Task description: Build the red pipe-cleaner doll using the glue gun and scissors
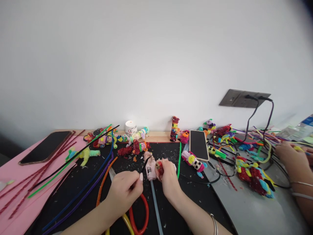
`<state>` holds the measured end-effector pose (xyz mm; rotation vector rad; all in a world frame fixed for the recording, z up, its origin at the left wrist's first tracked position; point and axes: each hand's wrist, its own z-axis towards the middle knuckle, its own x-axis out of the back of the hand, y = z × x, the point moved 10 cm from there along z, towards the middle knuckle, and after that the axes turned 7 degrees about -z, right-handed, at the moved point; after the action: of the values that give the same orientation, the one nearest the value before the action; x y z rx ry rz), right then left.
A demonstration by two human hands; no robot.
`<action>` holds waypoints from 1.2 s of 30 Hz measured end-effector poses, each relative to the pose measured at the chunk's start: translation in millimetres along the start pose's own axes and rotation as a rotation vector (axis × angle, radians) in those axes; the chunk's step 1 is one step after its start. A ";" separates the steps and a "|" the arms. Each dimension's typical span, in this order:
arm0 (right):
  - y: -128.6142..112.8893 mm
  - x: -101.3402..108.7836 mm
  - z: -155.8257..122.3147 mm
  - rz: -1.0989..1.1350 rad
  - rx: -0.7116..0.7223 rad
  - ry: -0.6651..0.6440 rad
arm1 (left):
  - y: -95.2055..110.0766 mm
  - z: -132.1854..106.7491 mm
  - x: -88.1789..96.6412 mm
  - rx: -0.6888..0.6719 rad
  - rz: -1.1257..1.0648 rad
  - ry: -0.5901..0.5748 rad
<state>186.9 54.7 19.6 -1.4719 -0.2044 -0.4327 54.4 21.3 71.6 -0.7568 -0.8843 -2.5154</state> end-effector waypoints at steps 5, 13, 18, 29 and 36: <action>-0.1 26.6 10.8 0.122 0.061 0.126 | -16.1 3.9 2.2 0.103 -0.036 0.007; 0.3 66.5 53.5 -0.308 0.154 0.115 | -43.1 7.8 6.3 0.305 -0.189 0.040; 13.3 68.1 71.2 -0.549 0.160 0.022 | -54.9 7.0 3.5 0.391 -0.267 0.029; -11.5 73.7 63.1 -0.616 0.336 0.125 | -61.5 7.7 4.7 0.404 -0.287 0.037; -19.5 49.1 17.6 -0.616 0.339 -0.196 | -63.6 9.5 7.6 0.395 -0.281 0.037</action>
<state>225.8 63.6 58.4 -1.0945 -0.8595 -0.7079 20.4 73.2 53.1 -0.4828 -1.5051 -2.4497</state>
